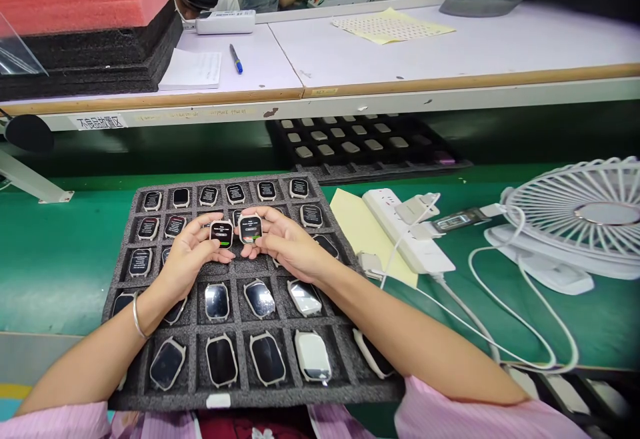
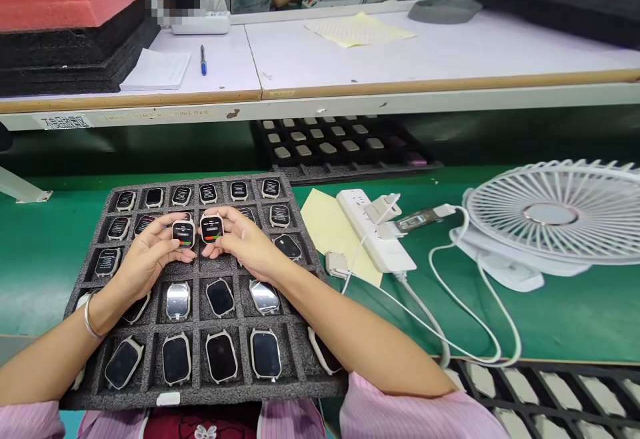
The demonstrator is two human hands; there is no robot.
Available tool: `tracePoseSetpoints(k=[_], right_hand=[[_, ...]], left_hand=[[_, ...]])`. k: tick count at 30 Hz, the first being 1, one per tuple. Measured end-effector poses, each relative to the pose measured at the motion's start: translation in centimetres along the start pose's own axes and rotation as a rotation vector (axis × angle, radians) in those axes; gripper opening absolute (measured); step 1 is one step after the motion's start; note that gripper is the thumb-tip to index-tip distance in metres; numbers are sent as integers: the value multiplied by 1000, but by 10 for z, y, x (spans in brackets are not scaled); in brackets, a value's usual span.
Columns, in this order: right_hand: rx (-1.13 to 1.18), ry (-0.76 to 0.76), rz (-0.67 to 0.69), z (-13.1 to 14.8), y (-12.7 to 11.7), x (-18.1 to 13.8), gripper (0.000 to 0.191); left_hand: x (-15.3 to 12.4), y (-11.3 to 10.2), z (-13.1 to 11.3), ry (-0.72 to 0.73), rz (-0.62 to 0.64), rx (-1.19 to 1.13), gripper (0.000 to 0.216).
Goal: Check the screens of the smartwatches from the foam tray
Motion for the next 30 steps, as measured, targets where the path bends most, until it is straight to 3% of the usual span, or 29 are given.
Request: tracePoseSetpoints(k=[23, 30], right_hand=[[-13, 20, 22, -1, 2, -2, 43], [-61, 38, -4, 1, 0, -2, 28]], left_hand=[[9, -4, 13, 154, -9, 89, 51], [1, 0, 2, 38, -10, 47, 39]])
Point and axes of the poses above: each hand's wrist, its own x-axis towards the middle knuckle, its own y-axis out of the palm, z = x × y, the point moved 1 cm from there along x, towards the middle knuckle, and after that the axes turned 14 degrees about -y, right-handed, at the moved point
